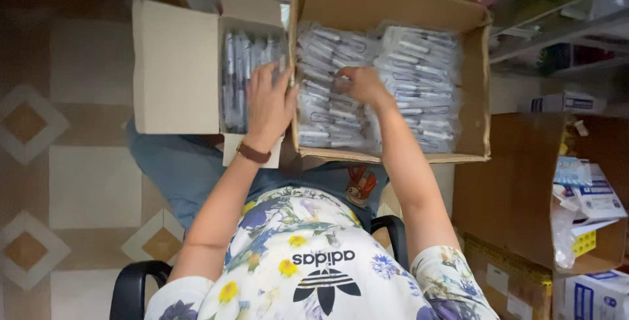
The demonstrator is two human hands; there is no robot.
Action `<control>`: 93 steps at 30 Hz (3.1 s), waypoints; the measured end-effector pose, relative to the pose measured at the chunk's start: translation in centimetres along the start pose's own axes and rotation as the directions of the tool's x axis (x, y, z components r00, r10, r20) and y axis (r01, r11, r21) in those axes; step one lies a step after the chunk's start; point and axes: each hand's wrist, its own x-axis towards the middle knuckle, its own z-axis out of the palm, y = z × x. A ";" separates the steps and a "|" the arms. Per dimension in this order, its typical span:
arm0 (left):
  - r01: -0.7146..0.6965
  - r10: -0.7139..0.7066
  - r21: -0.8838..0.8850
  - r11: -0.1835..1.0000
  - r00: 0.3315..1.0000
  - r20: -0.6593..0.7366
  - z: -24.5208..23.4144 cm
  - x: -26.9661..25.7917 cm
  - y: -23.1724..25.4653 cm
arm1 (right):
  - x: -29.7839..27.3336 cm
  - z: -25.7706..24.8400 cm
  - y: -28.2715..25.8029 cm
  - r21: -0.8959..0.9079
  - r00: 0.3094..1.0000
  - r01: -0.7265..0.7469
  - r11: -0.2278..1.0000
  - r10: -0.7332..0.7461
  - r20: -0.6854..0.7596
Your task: The person transfers individually wrapped items from a large cardboard box into a smaller white box. They pick up the items by hand and place them into the smaller container, which is positioned on their lap.
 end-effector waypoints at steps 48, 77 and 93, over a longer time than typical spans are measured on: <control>-0.062 0.061 -0.034 0.997 0.997 -0.051 5.2 -1.3 -1.4 | 2.2 0.0 2.3 0.001 0.974 -0.029 1.000 0.029 -0.226; -0.169 0.185 0.109 0.980 0.971 -0.152 3.6 -1.2 0.0 | 0.2 -4.5 -2.1 0.391 0.989 -0.049 0.919 0.099 -0.110; -0.193 0.174 0.267 0.944 0.980 0.092 -3.9 2.7 -1.7 | -4.1 -7.7 -12.7 -0.041 0.760 0.523 0.852 -0.487 -0.431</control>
